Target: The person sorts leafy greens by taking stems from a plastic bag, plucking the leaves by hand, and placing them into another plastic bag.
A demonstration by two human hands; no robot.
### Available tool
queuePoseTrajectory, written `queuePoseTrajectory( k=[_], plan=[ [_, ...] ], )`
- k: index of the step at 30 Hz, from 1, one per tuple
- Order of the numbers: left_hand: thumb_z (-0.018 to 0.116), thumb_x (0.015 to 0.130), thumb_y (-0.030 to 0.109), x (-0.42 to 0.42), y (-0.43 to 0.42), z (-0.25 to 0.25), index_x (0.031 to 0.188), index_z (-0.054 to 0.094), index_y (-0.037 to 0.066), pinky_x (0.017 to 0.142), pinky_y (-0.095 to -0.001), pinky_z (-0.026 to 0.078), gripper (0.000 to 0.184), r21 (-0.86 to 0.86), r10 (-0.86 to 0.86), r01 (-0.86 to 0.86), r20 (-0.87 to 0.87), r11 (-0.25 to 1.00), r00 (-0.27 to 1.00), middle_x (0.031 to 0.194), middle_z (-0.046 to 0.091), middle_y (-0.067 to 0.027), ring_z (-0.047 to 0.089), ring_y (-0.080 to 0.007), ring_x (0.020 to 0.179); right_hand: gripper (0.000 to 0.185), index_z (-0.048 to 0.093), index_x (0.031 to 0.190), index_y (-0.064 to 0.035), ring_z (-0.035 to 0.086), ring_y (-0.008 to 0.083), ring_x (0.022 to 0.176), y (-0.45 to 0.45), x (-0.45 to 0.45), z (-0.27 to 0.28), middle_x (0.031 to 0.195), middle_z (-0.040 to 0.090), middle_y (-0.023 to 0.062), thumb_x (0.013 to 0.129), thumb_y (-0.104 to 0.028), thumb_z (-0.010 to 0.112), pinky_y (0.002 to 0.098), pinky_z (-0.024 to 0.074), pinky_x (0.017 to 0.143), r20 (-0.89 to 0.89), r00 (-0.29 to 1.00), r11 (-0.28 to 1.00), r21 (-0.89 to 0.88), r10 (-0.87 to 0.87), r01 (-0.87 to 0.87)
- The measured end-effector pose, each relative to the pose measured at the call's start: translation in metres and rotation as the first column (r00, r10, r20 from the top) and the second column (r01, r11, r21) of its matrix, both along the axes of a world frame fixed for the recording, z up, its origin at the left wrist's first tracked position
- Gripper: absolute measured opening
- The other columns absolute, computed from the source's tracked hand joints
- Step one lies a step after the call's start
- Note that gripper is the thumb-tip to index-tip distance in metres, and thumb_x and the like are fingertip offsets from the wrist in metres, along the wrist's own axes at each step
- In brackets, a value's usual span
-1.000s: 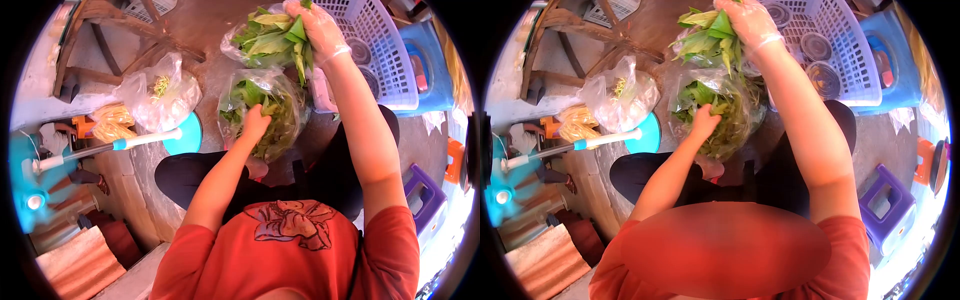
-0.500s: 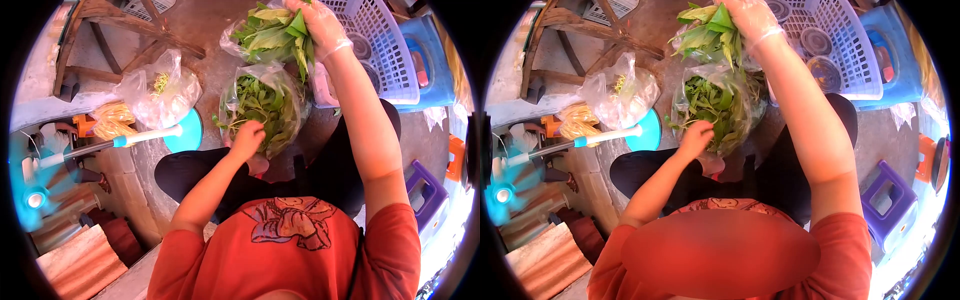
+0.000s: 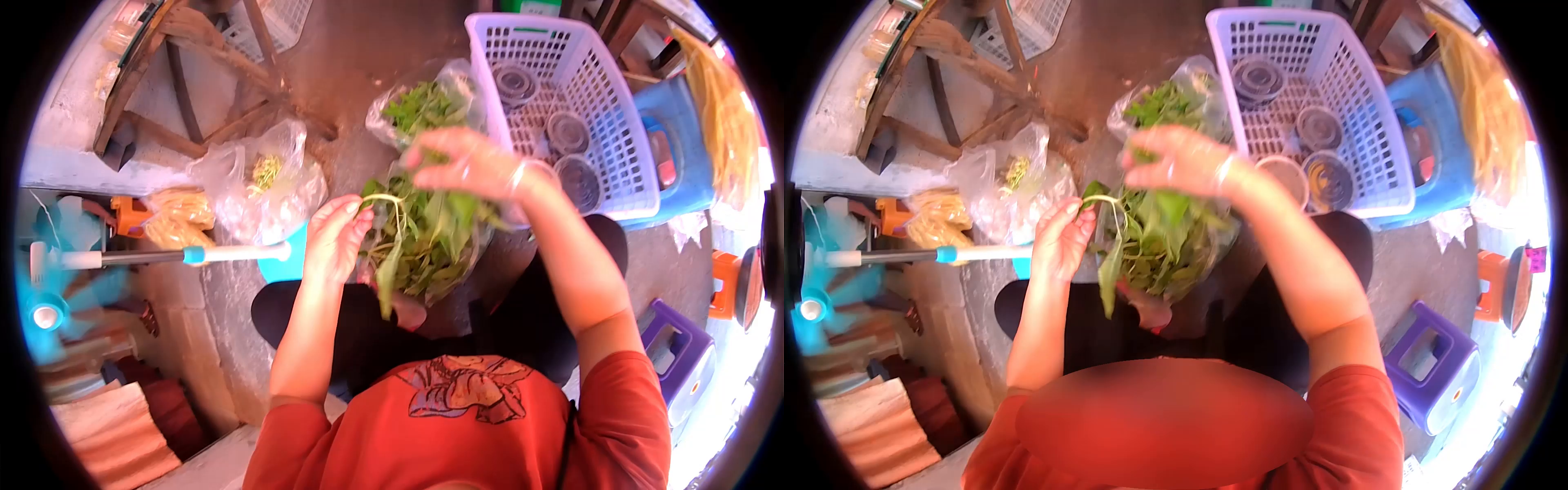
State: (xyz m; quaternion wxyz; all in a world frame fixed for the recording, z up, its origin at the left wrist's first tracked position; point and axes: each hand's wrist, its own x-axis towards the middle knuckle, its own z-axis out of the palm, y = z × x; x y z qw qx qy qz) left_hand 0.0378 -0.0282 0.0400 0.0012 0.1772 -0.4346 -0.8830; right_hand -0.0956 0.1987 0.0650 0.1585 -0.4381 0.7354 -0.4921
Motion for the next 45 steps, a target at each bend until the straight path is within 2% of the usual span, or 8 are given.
queuePoseTrajectory(
  k=[4, 7, 9, 11, 22, 33, 37, 45],
  plan=[
    [0.061, 0.082, 0.004, -0.002, 0.002, -0.006, 0.096, 0.059, -0.002, 0.071, -0.0310, 0.050, 0.015, 0.009, 0.057, -0.057, 0.062, 0.998, 0.996, 0.088, 0.062, -0.0110, 0.061, -0.0231, 0.079, 0.031, 0.064, 0.094, -0.0048, 0.060, 0.0315, 0.080, -0.017, 0.023, -0.012, 0.080, 0.062, 0.0168, 0.077, -0.031, 0.066, 0.0385, 0.0477, 0.072, -0.238, 0.971, 0.987, 0.156, 0.014, 0.024],
    [0.062, 0.080, 0.006, -0.004, -0.007, -0.020, 0.095, 0.059, 0.001, 0.072, -0.0293, 0.048, 0.015, -0.348, -0.049, 0.091, 0.127, 0.933, 0.991, 0.086, 0.063, -0.0070, 0.061, -0.0207, 0.083, 0.028, 0.064, 0.088, -0.0061, 0.060, 0.0337, 0.077, -0.025, 0.027, -0.025, 0.079, 0.062, 0.0159, 0.077, -0.031, 0.065, 0.0421, 0.0476, 0.072, -0.301, 0.953, 0.961, 0.266, 0.010, 0.074],
    [0.062, 0.072, 0.002, -0.003, -0.022, -0.067, 0.095, 0.059, 0.002, 0.085, -0.0355, 0.042, 0.022, -0.932, -0.142, -0.015, -0.071, 0.362, 0.987, 0.106, 0.057, -0.0141, 0.053, -0.0267, 0.104, 0.026, 0.063, 0.084, -0.0079, 0.060, 0.0335, 0.079, -0.021, 0.029, -0.014, 0.079, 0.062, 0.0155, 0.076, -0.033, 0.064, 0.0418, 0.0478, 0.072, -0.240, 0.969, 0.896, 0.440, 0.052, 0.060],
    [0.062, 0.068, 0.002, 0.005, 0.016, -0.021, 0.095, 0.060, 0.003, 0.092, -0.0406, 0.038, 0.027, -0.989, -0.103, -0.142, -0.146, 0.046, 0.984, 0.115, 0.051, -0.0176, 0.047, -0.0321, 0.110, 0.027, 0.062, 0.082, -0.0084, 0.060, 0.0343, 0.081, -0.024, 0.034, -0.021, 0.079, 0.062, 0.0153, 0.074, -0.034, 0.064, 0.0419, 0.0479, 0.071, -0.189, 0.978, 0.785, 0.618, 0.088, 0.049],
    [0.067, 0.075, 0.013, 0.005, 0.014, -0.022, 0.081, 0.065, -0.003, 0.056, -0.0308, 0.042, 0.017, -0.886, -0.333, 0.280, 0.154, 0.371, 0.930, 0.071, 0.062, -0.0105, 0.056, -0.0179, 0.062, 0.033, 0.064, 0.096, -0.0047, 0.059, 0.0358, 0.088, -0.035, 0.037, -0.023, 0.090, 0.063, 0.0185, 0.078, -0.032, 0.063, 0.0408, 0.0468, 0.077, 0.031, 0.994, 0.874, 0.474, 0.105, -0.107],
    [0.068, 0.073, 0.011, -0.018, 0.007, -0.044, 0.069, 0.066, -0.004, 0.046, -0.0251, 0.037, 0.016, -0.811, -0.216, 0.245, 0.150, 0.531, 0.965, 0.054, 0.057, -0.0031, 0.050, -0.0089, 0.049, 0.021, 0.062, 0.092, -0.0060, 0.064, 0.0301, 0.079, -0.069, 0.052, -0.071, 0.084, 0.063, 0.0191, 0.079, -0.013, 0.048, 0.0387, 0.0523, 0.061, -0.522, 0.815, 0.611, 0.566, -0.252, 0.553],
    [0.067, 0.074, 0.009, -0.010, 0.004, -0.055, 0.069, 0.066, -0.002, 0.041, -0.0226, 0.032, 0.013, -0.736, -0.116, 0.134, 0.075, 0.663, 0.990, 0.054, 0.056, -0.0039, 0.046, -0.0080, 0.044, 0.032, 0.058, 0.103, -0.0016, 0.059, 0.0349, 0.094, -0.037, 0.017, -0.066, 0.097, 0.062, 0.0195, 0.085, -0.027, 0.050, 0.0420, 0.0458, 0.083, -0.181, 0.951, 0.799, 0.517, -0.249, 0.308],
    [0.058, 0.075, 0.005, -0.006, 0.007, -0.040, 0.068, 0.060, -0.002, 0.038, -0.0245, 0.036, 0.011, -0.497, -0.083, 0.194, 0.237, 0.846, 0.968, 0.053, 0.052, -0.0062, 0.047, -0.0134, 0.040, 0.037, 0.059, 0.100, -0.0047, 0.058, 0.0328, 0.095, -0.046, 0.058, -0.028, 0.098, 0.062, 0.0173, 0.076, -0.032, 0.062, 0.0408, 0.0455, 0.080, -0.143, 0.989, 0.890, 0.448, -0.029, 0.091]
  ],
)
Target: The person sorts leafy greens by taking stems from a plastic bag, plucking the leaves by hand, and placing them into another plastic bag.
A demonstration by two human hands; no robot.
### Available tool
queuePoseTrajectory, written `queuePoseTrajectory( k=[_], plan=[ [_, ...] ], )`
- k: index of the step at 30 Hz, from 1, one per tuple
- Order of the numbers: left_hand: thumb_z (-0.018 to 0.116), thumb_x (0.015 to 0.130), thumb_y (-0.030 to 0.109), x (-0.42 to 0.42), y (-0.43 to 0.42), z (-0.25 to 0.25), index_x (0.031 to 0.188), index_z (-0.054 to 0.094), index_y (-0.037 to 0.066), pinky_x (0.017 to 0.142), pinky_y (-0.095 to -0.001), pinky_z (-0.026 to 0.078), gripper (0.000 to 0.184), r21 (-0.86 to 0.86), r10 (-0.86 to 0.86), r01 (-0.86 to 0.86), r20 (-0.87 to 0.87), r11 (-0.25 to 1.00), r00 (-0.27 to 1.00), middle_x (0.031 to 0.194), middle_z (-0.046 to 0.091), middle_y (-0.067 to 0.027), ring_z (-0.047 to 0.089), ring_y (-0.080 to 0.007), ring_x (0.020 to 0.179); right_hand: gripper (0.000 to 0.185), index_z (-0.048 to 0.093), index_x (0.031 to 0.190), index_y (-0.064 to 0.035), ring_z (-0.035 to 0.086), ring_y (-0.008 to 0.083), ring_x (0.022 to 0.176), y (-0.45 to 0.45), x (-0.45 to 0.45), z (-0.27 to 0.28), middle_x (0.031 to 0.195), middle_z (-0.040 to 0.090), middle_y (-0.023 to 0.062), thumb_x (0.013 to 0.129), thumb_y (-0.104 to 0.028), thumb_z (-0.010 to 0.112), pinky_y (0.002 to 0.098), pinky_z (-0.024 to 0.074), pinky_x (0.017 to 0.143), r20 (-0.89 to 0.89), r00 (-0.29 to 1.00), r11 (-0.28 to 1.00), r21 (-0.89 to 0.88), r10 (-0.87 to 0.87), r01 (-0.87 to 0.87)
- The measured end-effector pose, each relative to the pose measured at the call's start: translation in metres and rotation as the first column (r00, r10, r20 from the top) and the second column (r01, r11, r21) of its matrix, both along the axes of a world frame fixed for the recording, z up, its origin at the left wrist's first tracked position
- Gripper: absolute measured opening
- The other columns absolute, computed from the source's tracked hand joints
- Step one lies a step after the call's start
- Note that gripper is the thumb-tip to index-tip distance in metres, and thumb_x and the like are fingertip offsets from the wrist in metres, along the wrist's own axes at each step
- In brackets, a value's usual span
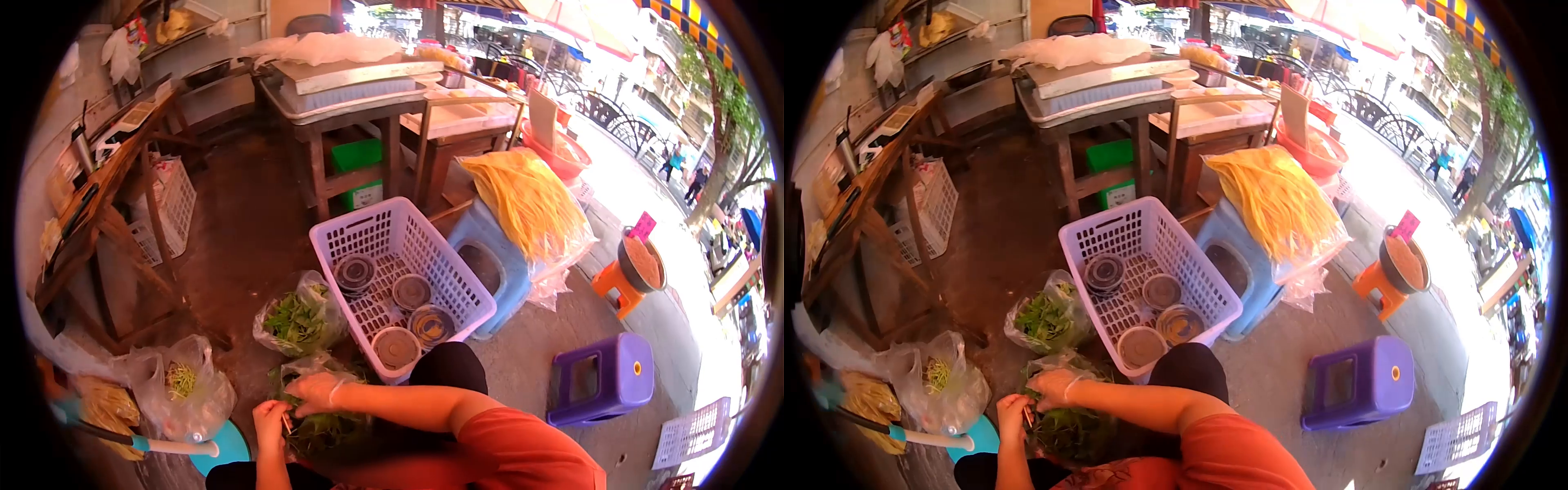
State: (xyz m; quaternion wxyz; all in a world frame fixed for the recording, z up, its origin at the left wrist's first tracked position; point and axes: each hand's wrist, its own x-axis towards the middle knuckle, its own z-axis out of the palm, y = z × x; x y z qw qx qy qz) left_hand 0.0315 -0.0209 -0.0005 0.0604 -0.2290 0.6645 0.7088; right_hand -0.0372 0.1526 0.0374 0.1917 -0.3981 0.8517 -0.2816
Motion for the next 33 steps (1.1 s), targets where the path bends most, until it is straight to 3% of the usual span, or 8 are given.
queuePoseTrajectory(
  k=[10, 13, 17, 20, 21, 25, 32, 33],
  plan=[
    [0.053, 0.076, 0.007, -0.007, -0.007, -0.013, 0.070, 0.057, 0.001, 0.040, -0.0247, 0.041, 0.010, -0.037, -0.025, 0.025, -0.006, 0.999, 1.000, 0.062, 0.059, -0.0081, 0.050, -0.0133, 0.044, 0.023, 0.063, 0.094, -0.0084, 0.063, 0.0299, 0.085, -0.008, -0.002, -0.028, 0.090, 0.065, 0.0118, 0.076, -0.023, 0.058, 0.0405, 0.0495, 0.073, -0.237, 0.972, 0.996, 0.080, -0.006, 0.025],
    [0.056, 0.080, 0.009, -0.006, -0.002, -0.012, 0.070, 0.058, -0.001, 0.039, -0.0232, 0.037, 0.014, -0.038, -0.041, 0.040, -0.011, 0.998, 0.999, 0.063, 0.059, -0.0071, 0.048, -0.0114, 0.043, 0.022, 0.064, 0.093, -0.0080, 0.063, 0.0291, 0.088, -0.012, -0.002, -0.026, 0.092, 0.065, 0.0120, 0.077, -0.021, 0.057, 0.0405, 0.0497, 0.075, -0.136, 0.984, 0.989, 0.075, -0.115, 0.126],
    [0.061, 0.082, 0.011, -0.010, 0.002, -0.011, 0.071, 0.058, 0.000, 0.041, -0.0231, 0.037, 0.016, -0.003, 0.009, -0.010, -0.041, 1.000, 0.999, 0.064, 0.059, -0.0061, 0.047, -0.0109, 0.043, 0.028, 0.063, 0.099, -0.0058, 0.062, 0.0308, 0.093, -0.004, -0.041, -0.036, 0.100, 0.063, 0.0169, 0.078, -0.022, 0.055, 0.0402, 0.0482, 0.079, -0.093, 0.946, 0.903, 0.283, -0.311, 0.324],
    [0.062, 0.082, 0.011, -0.009, 0.001, 0.000, 0.074, 0.058, 0.001, 0.043, -0.0240, 0.039, 0.014, 0.079, 0.045, -0.041, -0.047, 0.996, 0.998, 0.065, 0.059, -0.0057, 0.048, -0.0110, 0.045, 0.034, 0.061, 0.103, -0.0016, 0.059, 0.0339, 0.098, 0.010, -0.059, -0.044, 0.102, 0.062, 0.0198, 0.079, -0.025, 0.054, 0.0393, 0.0452, 0.085, 0.030, 0.964, 0.965, 0.000, -0.263, 0.263],
    [0.062, 0.082, 0.012, -0.009, 0.004, 0.002, 0.075, 0.058, 0.001, 0.044, -0.0243, 0.039, 0.014, 0.117, 0.050, -0.045, -0.044, 0.992, 0.998, 0.066, 0.059, -0.0056, 0.048, -0.0110, 0.046, 0.048, 0.057, 0.110, 0.0047, 0.055, 0.0358, 0.105, 0.012, -0.059, -0.034, 0.109, 0.058, 0.0240, 0.080, -0.032, 0.056, 0.0373, 0.0413, 0.091, 0.192, 0.952, 0.967, -0.037, -0.240, 0.251],
    [0.061, 0.084, 0.014, -0.012, 0.006, 0.004, 0.078, 0.056, 0.003, 0.050, -0.0234, 0.042, 0.014, 0.255, 0.077, -0.054, -0.079, 0.965, 0.994, 0.065, 0.056, -0.0039, 0.049, -0.0105, 0.051, 0.077, 0.042, 0.124, 0.0119, 0.051, 0.0323, 0.113, -0.003, -0.048, -0.052, 0.120, 0.051, 0.0276, 0.076, -0.044, 0.064, 0.0351, 0.0393, 0.094, 0.450, 0.888, 0.936, -0.264, -0.096, 0.235],
    [0.060, 0.085, 0.015, -0.010, -0.006, 0.014, 0.076, 0.057, 0.003, 0.050, -0.0239, 0.042, 0.015, 0.354, 0.096, -0.060, -0.084, 0.933, 0.992, 0.056, 0.051, -0.0005, 0.047, -0.0105, 0.047, 0.034, 0.056, 0.093, -0.0036, 0.055, 0.0225, 0.083, -0.002, -0.041, -0.040, 0.090, 0.059, 0.0133, 0.073, -0.030, 0.067, 0.0345, 0.0430, 0.076, 0.508, 0.854, 0.909, -0.399, 0.111, 0.119],
    [0.059, 0.084, 0.014, -0.010, -0.003, 0.016, 0.075, 0.058, 0.003, 0.050, -0.0245, 0.043, 0.015, 0.354, 0.100, -0.065, -0.083, 0.933, 0.992, 0.054, 0.051, -0.0009, 0.046, -0.0105, 0.045, 0.033, 0.058, 0.095, -0.0051, 0.056, 0.0221, 0.081, -0.001, -0.041, -0.030, 0.088, 0.059, 0.0146, 0.075, -0.029, 0.067, 0.0353, 0.0435, 0.074, 0.463, 0.882, 0.942, -0.327, 0.085, 0.081]
  ],
)
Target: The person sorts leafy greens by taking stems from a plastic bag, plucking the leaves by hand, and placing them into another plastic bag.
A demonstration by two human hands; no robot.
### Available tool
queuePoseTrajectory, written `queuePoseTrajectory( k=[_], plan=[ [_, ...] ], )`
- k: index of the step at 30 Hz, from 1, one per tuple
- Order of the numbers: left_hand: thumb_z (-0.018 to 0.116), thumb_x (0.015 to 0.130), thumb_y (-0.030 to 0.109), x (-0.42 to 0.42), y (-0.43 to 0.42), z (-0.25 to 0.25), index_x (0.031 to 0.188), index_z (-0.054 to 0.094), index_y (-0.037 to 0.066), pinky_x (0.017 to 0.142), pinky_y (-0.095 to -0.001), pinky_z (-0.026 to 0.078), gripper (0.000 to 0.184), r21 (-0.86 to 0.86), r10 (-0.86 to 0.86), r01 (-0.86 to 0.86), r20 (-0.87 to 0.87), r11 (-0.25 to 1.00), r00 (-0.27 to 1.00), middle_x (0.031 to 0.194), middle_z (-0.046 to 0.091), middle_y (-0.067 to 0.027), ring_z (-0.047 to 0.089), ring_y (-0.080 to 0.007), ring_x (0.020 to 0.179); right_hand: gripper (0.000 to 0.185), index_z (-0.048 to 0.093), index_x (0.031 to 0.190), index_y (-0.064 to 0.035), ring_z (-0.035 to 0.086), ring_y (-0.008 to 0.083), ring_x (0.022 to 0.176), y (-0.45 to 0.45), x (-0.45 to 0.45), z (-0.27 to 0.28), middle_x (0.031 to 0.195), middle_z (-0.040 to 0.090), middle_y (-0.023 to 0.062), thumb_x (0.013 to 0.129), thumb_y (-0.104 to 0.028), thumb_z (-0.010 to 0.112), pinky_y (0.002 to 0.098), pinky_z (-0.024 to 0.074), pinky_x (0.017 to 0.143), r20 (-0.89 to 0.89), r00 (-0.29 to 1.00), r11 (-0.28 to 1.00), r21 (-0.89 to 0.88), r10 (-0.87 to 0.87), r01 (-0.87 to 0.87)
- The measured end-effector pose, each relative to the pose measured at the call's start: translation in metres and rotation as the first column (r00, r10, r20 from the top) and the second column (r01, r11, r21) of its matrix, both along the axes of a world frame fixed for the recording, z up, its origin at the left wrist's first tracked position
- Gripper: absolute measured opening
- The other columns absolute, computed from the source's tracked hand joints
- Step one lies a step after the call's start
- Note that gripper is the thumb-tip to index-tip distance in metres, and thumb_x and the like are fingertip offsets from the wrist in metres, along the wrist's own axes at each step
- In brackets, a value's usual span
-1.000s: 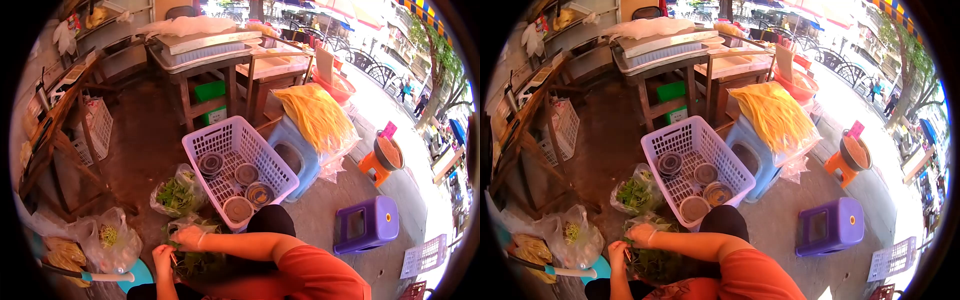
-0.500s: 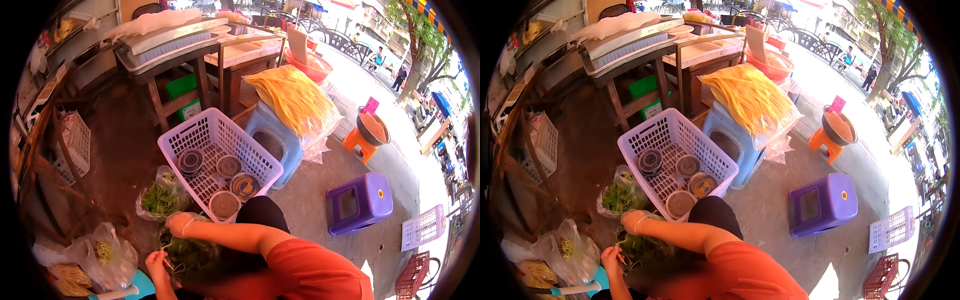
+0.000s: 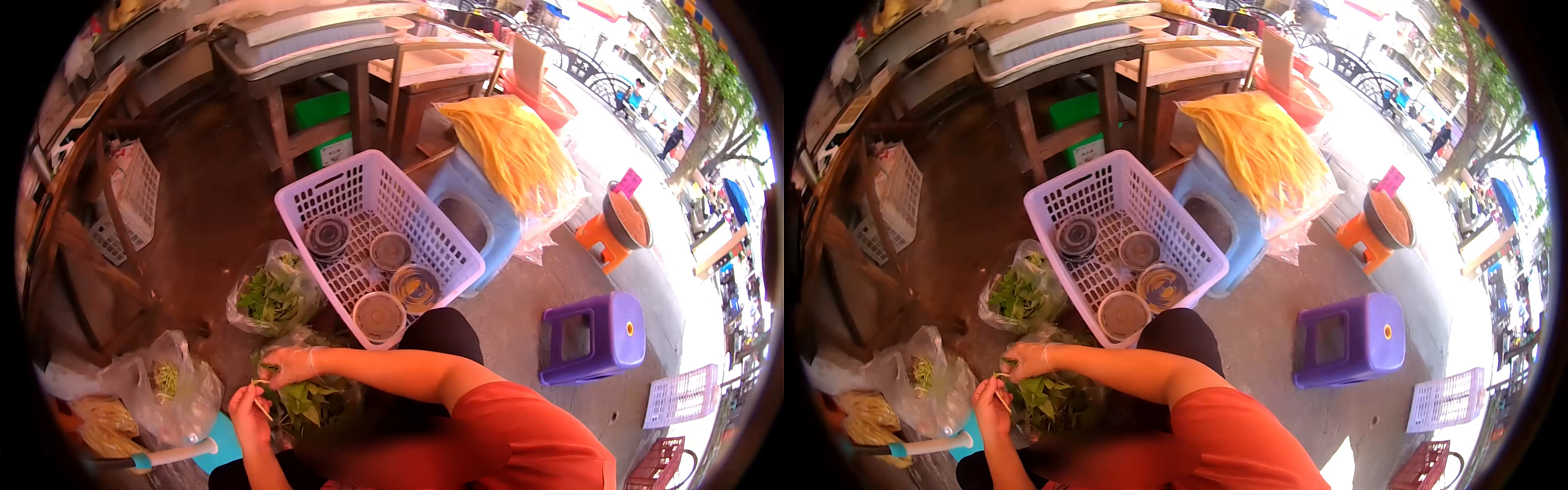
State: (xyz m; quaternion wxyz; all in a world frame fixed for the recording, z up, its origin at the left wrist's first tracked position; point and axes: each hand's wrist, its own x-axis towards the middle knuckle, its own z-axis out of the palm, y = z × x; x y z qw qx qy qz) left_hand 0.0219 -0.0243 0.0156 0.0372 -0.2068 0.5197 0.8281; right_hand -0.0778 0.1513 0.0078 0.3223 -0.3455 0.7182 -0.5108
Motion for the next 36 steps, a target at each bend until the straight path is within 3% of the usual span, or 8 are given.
queuePoseTrajectory(
  k=[13, 18, 23, 25, 28, 32, 34, 36],
  plan=[
    [0.060, 0.083, 0.012, 0.001, -0.003, -0.001, 0.079, 0.058, 0.003, 0.051, -0.0262, 0.042, 0.010, 0.009, 0.051, -0.051, 0.031, 0.999, 0.998, 0.064, 0.056, -0.0039, 0.049, -0.0121, 0.050, 0.035, 0.060, 0.098, -0.0001, 0.058, 0.0366, 0.088, -0.011, 0.014, -0.014, 0.088, 0.061, 0.0226, 0.080, -0.030, 0.057, 0.0405, 0.0458, 0.077, -0.247, 0.938, 0.963, -0.176, -0.244, 0.204],
    [0.061, 0.082, 0.013, 0.005, 0.011, 0.004, 0.080, 0.060, 0.001, 0.052, -0.0224, 0.040, 0.012, -0.148, 0.006, -0.001, 0.032, 0.989, 0.999, 0.071, 0.059, -0.0034, 0.051, -0.0107, 0.058, 0.038, 0.060, 0.103, -0.0057, 0.061, 0.0335, 0.079, -0.005, 0.021, -0.001, 0.088, 0.063, 0.0172, 0.073, -0.028, 0.064, 0.0411, 0.0491, 0.070, -0.674, 0.705, 0.956, -0.006, -0.221, 0.294],
    [0.062, 0.082, 0.013, 0.006, 0.013, -0.005, 0.079, 0.063, 0.001, 0.049, -0.0209, 0.037, 0.012, -0.276, -0.055, 0.060, 0.024, 0.959, 0.998, 0.067, 0.058, -0.0019, 0.050, -0.0078, 0.055, 0.029, 0.061, 0.095, -0.0041, 0.061, 0.0330, 0.078, -0.014, 0.026, -0.008, 0.085, 0.063, 0.0164, 0.070, -0.019, 0.064, 0.0403, 0.0492, 0.070, -0.730, 0.638, 0.894, 0.085, -0.245, 0.440],
    [0.063, 0.083, 0.015, 0.009, 0.006, -0.006, 0.079, 0.063, 0.001, 0.048, -0.0219, 0.038, 0.015, -0.242, -0.056, 0.052, -0.007, 0.969, 0.998, 0.068, 0.059, -0.0030, 0.050, -0.0082, 0.053, 0.030, 0.059, 0.097, -0.0007, 0.059, 0.0371, 0.084, -0.002, -0.003, -0.047, 0.090, 0.062, 0.0206, 0.079, -0.024, 0.058, 0.0442, 0.0468, 0.076, -0.620, 0.668, 0.842, 0.023, -0.411, 0.540],
    [0.063, 0.083, 0.017, 0.009, -0.015, 0.007, 0.076, 0.063, 0.001, 0.046, -0.0218, 0.035, 0.017, -0.229, 0.160, -0.183, -0.113, 0.956, 0.981, 0.062, 0.055, 0.0001, 0.047, -0.0072, 0.051, 0.030, 0.058, 0.097, 0.0017, 0.057, 0.0255, 0.081, 0.014, -0.042, -0.072, 0.085, 0.060, 0.0139, 0.083, -0.024, 0.052, 0.0355, 0.0448, 0.075, -0.186, 0.746, 0.768, -0.105, -0.639, 0.632],
    [0.067, 0.081, 0.023, -0.007, -0.086, 0.045, 0.070, 0.064, 0.005, 0.046, -0.0237, 0.030, 0.021, -0.457, 0.494, -0.640, -0.408, 0.618, 0.768, 0.056, 0.046, 0.0059, 0.040, -0.0048, 0.051, 0.028, 0.058, 0.097, -0.0018, 0.049, 0.0141, 0.077, 0.007, -0.021, 0.017, 0.083, 0.054, 0.0042, 0.082, -0.025, 0.053, 0.0280, 0.0416, 0.071, 0.258, 0.710, 0.681, -0.205, -0.655, 0.703],
    [0.064, 0.083, 0.023, -0.026, -0.136, 0.041, 0.075, 0.061, -0.001, 0.053, -0.0264, 0.037, 0.025, -0.507, 0.478, -0.739, -0.564, 0.443, 0.673, 0.063, 0.049, 0.0027, 0.046, -0.0086, 0.059, 0.027, 0.057, 0.098, -0.0037, 0.050, 0.0138, 0.076, 0.005, -0.016, 0.028, 0.084, 0.055, 0.0031, 0.081, -0.024, 0.054, 0.0276, 0.0420, 0.070, 0.272, 0.696, 0.675, -0.181, -0.665, 0.716],
    [0.064, 0.082, 0.021, -0.041, -0.191, 0.020, 0.089, 0.062, -0.006, 0.062, -0.0247, 0.043, 0.027, -0.705, 0.442, -0.595, -0.425, 0.385, 0.790, 0.073, 0.056, -0.0013, 0.052, -0.0107, 0.069, 0.025, 0.057, 0.097, -0.0046, 0.052, 0.0136, 0.075, 0.007, -0.014, 0.028, 0.085, 0.057, 0.0032, 0.081, -0.024, 0.056, 0.0274, 0.0429, 0.069, 0.358, 0.677, 0.679, -0.140, -0.644, 0.720]
  ],
)
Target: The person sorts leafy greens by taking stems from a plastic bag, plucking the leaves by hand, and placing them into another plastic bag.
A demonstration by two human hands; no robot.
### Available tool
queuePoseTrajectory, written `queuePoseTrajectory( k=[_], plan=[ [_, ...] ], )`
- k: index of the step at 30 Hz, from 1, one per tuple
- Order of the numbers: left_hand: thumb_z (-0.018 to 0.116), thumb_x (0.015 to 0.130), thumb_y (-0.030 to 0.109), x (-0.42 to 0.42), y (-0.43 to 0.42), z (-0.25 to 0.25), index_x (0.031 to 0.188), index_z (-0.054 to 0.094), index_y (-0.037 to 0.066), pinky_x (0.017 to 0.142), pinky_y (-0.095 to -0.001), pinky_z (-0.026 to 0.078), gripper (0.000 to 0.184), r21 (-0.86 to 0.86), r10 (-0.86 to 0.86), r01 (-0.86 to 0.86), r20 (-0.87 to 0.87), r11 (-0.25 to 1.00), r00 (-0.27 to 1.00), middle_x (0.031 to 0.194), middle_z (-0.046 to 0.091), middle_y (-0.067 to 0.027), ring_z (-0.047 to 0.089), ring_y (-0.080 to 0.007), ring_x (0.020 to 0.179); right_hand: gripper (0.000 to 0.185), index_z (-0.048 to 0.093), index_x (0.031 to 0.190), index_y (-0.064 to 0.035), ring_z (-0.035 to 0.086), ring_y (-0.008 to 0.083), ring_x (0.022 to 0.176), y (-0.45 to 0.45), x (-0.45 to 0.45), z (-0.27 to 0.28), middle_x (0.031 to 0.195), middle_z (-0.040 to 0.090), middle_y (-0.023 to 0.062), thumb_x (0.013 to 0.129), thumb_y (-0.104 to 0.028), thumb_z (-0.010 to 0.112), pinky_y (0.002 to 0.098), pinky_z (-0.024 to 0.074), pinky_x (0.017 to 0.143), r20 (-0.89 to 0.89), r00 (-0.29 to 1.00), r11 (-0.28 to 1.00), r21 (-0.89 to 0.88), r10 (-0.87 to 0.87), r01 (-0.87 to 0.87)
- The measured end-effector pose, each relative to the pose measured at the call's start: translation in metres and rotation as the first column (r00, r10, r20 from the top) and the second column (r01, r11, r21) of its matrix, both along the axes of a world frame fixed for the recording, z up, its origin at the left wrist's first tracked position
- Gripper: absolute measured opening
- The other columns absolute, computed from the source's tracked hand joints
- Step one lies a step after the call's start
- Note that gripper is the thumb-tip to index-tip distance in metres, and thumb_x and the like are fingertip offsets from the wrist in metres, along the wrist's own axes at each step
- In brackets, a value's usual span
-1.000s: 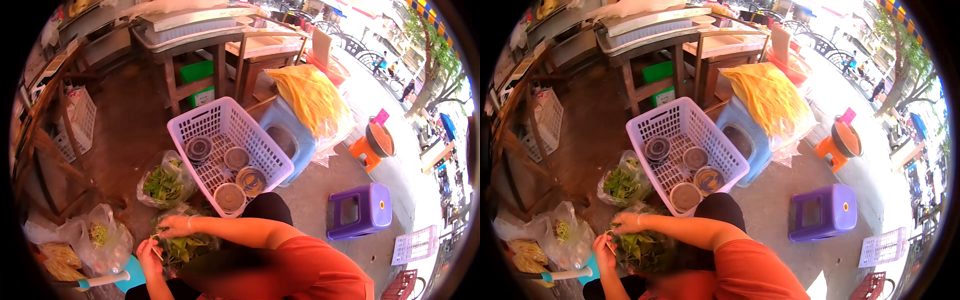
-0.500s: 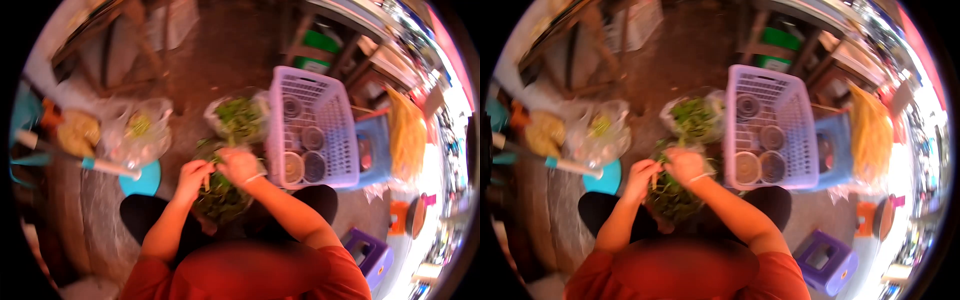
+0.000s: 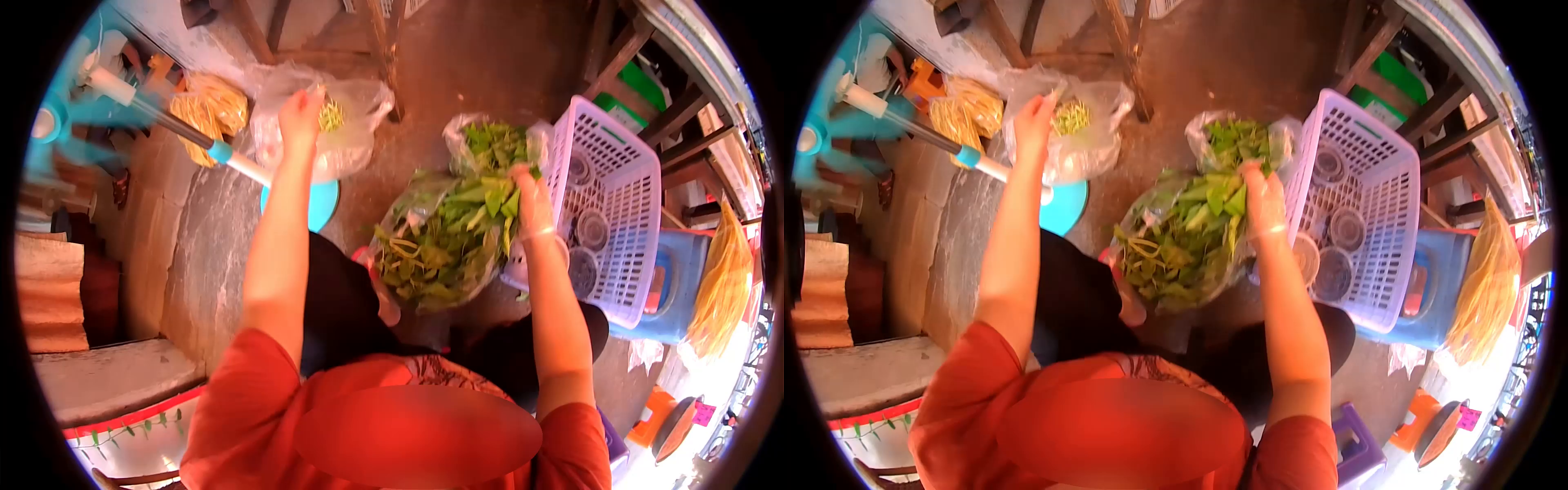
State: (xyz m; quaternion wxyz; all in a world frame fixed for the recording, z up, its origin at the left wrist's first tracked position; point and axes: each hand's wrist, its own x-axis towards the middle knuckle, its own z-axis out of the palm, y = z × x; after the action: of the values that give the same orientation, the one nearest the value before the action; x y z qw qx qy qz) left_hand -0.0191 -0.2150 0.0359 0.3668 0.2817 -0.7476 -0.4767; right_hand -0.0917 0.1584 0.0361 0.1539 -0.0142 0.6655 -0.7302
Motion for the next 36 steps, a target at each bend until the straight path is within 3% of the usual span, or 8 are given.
queuePoseTrajectory(
  k=[4, 10, 15, 19, 23, 27, 31, 36],
  plan=[
    [0.064, 0.077, 0.014, -0.008, 0.016, -0.019, 0.094, 0.062, -0.005, 0.071, -0.0242, 0.045, 0.025, -0.362, 0.121, -0.148, -0.095, 0.920, 0.988, 0.077, 0.062, -0.0039, 0.057, -0.0129, 0.075, 0.023, 0.056, 0.095, -0.0041, 0.056, 0.0146, 0.074, 0.010, -0.022, -0.005, 0.089, 0.063, 0.0077, 0.082, -0.022, 0.057, 0.0277, 0.0466, 0.068, 0.113, 0.992, 0.980, -0.196, 0.059, -0.036],
    [0.059, 0.074, 0.010, 0.055, 0.157, -0.047, 0.081, 0.066, 0.004, 0.069, -0.0376, 0.048, 0.012, 0.149, -0.660, 0.768, 0.626, 0.623, 0.414, 0.076, 0.064, -0.0159, 0.064, -0.0262, 0.076, 0.016, 0.049, 0.095, -0.0043, 0.062, 0.0221, 0.074, 0.026, -0.026, 0.020, 0.096, 0.064, 0.0161, 0.085, -0.017, 0.052, 0.0320, 0.0538, 0.066, 0.072, 0.989, 0.932, -0.350, 0.131, -0.098],
    [0.052, 0.077, 0.008, 0.066, 0.178, -0.112, 0.090, 0.066, 0.003, 0.081, -0.0420, 0.041, 0.020, -0.120, 0.016, 0.896, 0.992, 0.427, 0.125, 0.096, 0.063, -0.0173, 0.058, -0.0283, 0.097, 0.012, 0.050, 0.091, -0.0072, 0.059, 0.0175, 0.068, 0.021, -0.013, 0.025, 0.082, 0.061, 0.0096, 0.085, -0.016, 0.055, 0.0280, 0.0502, 0.060, 0.096, 0.976, 0.937, -0.311, 0.197, -0.158],
    [0.054, 0.078, 0.011, 0.054, 0.171, -0.098, 0.091, 0.065, 0.001, 0.080, -0.0451, 0.039, 0.020, 0.061, -0.079, 0.859, 0.997, 0.508, -0.024, 0.091, 0.064, -0.0184, 0.061, -0.0314, 0.091, 0.012, 0.053, 0.087, -0.0083, 0.052, 0.0116, 0.063, 0.029, -0.013, 0.023, 0.075, 0.054, 0.0019, 0.081, -0.017, 0.058, 0.0248, 0.0438, 0.056, -0.005, 0.979, 0.962, -0.187, 0.202, -0.199],
    [0.053, 0.078, 0.009, 0.059, 0.166, -0.084, 0.088, 0.064, -0.001, 0.075, -0.0482, 0.042, 0.017, 0.034, -0.404, 0.784, 0.870, 0.620, 0.282, 0.091, 0.064, -0.0207, 0.062, -0.0354, 0.083, 0.015, 0.055, 0.090, -0.0081, 0.051, 0.0107, 0.064, 0.039, -0.010, 0.025, 0.076, 0.053, 0.0007, 0.080, -0.018, 0.058, 0.0240, 0.0427, 0.058, 0.028, 0.990, 0.979, -0.154, 0.136, -0.130],
    [0.057, 0.078, 0.009, 0.067, 0.169, -0.134, 0.084, 0.064, 0.007, 0.079, -0.0476, 0.033, 0.010, 0.161, -0.104, 0.872, 0.987, 0.463, -0.126, 0.089, 0.064, -0.0180, 0.060, -0.0336, 0.087, 0.017, 0.055, 0.093, -0.0074, 0.053, 0.0117, 0.070, 0.034, -0.007, 0.024, 0.080, 0.056, 0.0022, 0.078, -0.016, 0.058, 0.0237, 0.0428, 0.064, 0.104, 0.981, 0.973, -0.181, 0.161, -0.141],
    [0.059, 0.077, 0.010, 0.065, 0.173, -0.108, 0.084, 0.068, 0.010, 0.082, -0.0470, 0.027, 0.012, 0.150, -0.186, 0.854, 0.980, 0.497, -0.063, 0.079, 0.064, -0.0142, 0.060, -0.0304, 0.084, 0.018, 0.056, 0.094, -0.0078, 0.053, 0.0105, 0.069, 0.033, -0.001, 0.024, 0.080, 0.055, 0.0004, 0.079, -0.018, 0.059, 0.0239, 0.0429, 0.063, 0.063, 0.989, 0.980, -0.155, 0.136, -0.125],
    [0.057, 0.084, 0.016, 0.067, 0.181, -0.042, 0.083, 0.066, 0.005, 0.060, -0.0328, 0.040, 0.014, 0.048, -0.613, 0.811, 0.681, 0.584, 0.401, 0.064, 0.058, -0.0072, 0.056, -0.0162, 0.066, 0.019, 0.055, 0.093, -0.0089, 0.052, 0.0098, 0.062, 0.042, -0.013, 0.015, 0.075, 0.053, -0.0002, 0.081, -0.020, 0.063, 0.0235, 0.0431, 0.057, -0.035, 0.989, 0.985, -0.092, 0.145, -0.148]
  ],
)
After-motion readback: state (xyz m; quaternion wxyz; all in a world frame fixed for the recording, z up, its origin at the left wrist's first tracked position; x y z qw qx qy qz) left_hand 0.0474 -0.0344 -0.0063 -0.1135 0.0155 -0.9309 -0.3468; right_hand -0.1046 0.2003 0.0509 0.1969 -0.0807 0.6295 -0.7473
